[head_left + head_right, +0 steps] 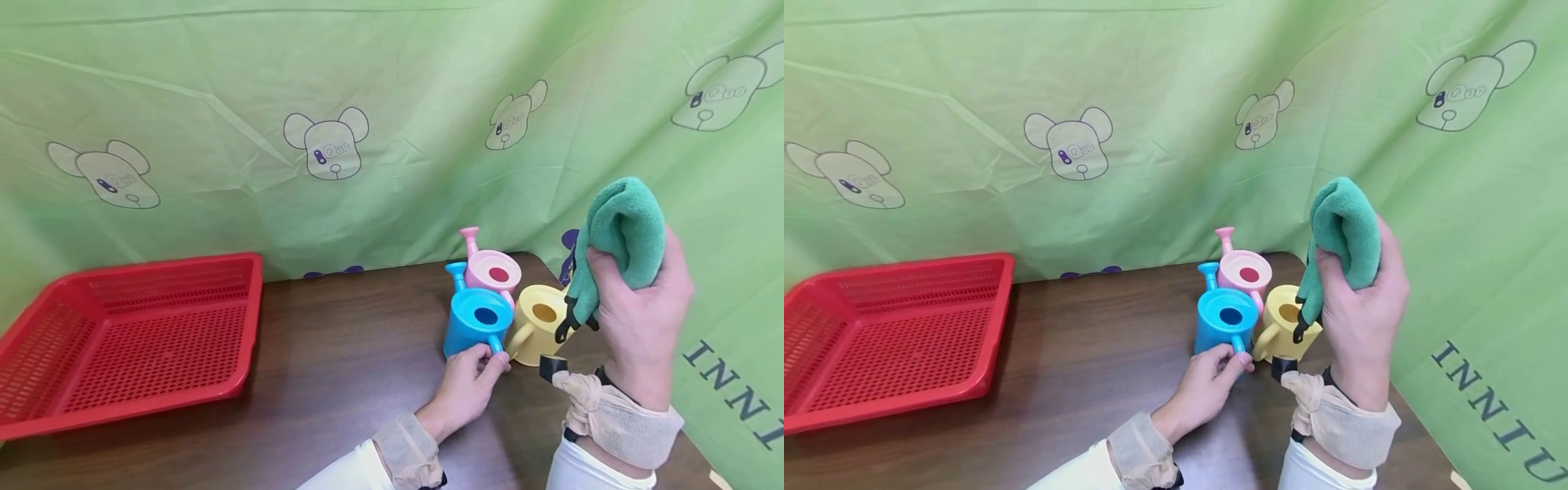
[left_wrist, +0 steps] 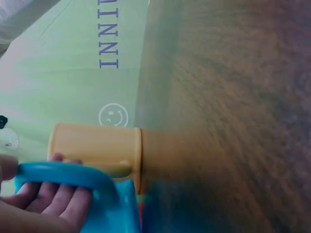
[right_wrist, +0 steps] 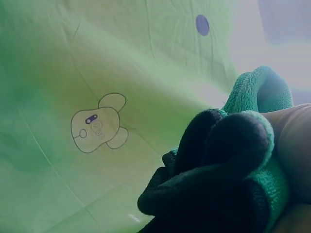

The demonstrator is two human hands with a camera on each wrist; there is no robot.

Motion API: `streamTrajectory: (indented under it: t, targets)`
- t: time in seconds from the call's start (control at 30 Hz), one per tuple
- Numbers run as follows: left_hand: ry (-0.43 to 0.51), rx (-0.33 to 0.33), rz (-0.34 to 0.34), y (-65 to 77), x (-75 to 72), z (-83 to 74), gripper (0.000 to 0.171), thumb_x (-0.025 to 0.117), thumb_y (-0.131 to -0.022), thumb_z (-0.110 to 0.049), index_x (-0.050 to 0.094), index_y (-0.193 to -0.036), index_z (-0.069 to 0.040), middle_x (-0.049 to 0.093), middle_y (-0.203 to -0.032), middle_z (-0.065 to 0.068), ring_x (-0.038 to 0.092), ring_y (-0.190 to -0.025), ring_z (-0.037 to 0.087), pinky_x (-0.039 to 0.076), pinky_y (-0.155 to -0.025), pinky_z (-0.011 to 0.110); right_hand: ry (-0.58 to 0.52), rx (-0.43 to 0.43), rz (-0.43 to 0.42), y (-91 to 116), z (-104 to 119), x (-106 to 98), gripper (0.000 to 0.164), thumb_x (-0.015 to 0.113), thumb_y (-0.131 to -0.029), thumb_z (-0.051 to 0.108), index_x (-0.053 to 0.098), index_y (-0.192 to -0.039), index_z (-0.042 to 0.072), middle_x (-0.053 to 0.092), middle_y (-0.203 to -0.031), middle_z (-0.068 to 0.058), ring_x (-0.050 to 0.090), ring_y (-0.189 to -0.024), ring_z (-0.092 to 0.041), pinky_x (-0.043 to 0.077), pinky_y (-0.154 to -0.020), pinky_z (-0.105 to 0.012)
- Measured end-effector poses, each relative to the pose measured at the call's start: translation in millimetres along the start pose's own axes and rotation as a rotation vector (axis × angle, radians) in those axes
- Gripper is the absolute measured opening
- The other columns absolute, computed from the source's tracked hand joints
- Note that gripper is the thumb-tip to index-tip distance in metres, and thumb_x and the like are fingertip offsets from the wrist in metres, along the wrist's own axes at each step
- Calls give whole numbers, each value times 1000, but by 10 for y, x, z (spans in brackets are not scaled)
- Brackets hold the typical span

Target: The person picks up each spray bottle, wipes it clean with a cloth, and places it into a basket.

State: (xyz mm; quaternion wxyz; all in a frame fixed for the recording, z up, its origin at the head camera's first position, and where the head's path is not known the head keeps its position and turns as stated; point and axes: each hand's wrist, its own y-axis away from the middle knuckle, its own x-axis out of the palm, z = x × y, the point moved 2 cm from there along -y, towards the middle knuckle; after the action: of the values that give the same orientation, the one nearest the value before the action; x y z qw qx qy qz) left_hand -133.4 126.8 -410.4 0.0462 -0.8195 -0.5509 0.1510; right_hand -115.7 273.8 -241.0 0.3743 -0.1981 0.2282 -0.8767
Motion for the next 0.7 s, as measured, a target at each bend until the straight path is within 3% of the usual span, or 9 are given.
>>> streamTrajectory:
  t: [0.17, 0.3, 0.4, 0.6, 0.7]
  targets:
    - [248, -119, -198, -30, -86, -81, 31, 52, -96, -33, 65, -85, -7, 70, -77, 3, 68, -73, 10, 52, -74, 22, 10, -7, -1, -9, -16, -9, 52, 74, -72, -3, 65, -122, 10, 61, -118, -15, 56, -109, -25, 40, -92, -27]
    - [450, -207, -320, -101, -200, -111, 35, 51, -96, -28, 61, -85, 3, 67, -73, 12, 69, -67, 20, 56, -71, 31, 17, -17, 10, -8, -42, -4, 51, 75, -72, -2, 65, -121, 9, 62, -117, -15, 59, -105, -25, 43, -89, -26]
    - [502, -259, -374, -138, -341, -125, 38, 47, -97, -29, 60, -84, 4, 64, -70, 9, 65, -59, 19, 56, -64, 31, 3, -1, 21, 2, -66, 3, 51, 74, -73, -2, 64, -122, 8, 62, -117, -15, 64, -100, -23, 45, -86, -26]
    - [643, -276, -441, -179, -759, -231, 29, 43, -96, -27, 54, -80, -5, 50, -63, 0, 41, -46, 9, 39, -48, 20, -33, -16, 55, 16, -65, 58, 51, 73, -75, -2, 63, -124, 8, 62, -114, -16, 66, -73, -18, 49, -72, -23]
    - [740, -253, -480, -171, -1031, -307, 26, 42, -95, -26, 50, -80, -7, 42, -60, -2, 33, -45, 8, 32, -46, 20, -32, -64, 71, 53, -16, 125, 51, 71, -76, -3, 61, -125, 7, 61, -111, -15, 61, -70, -16, 47, -75, -24]
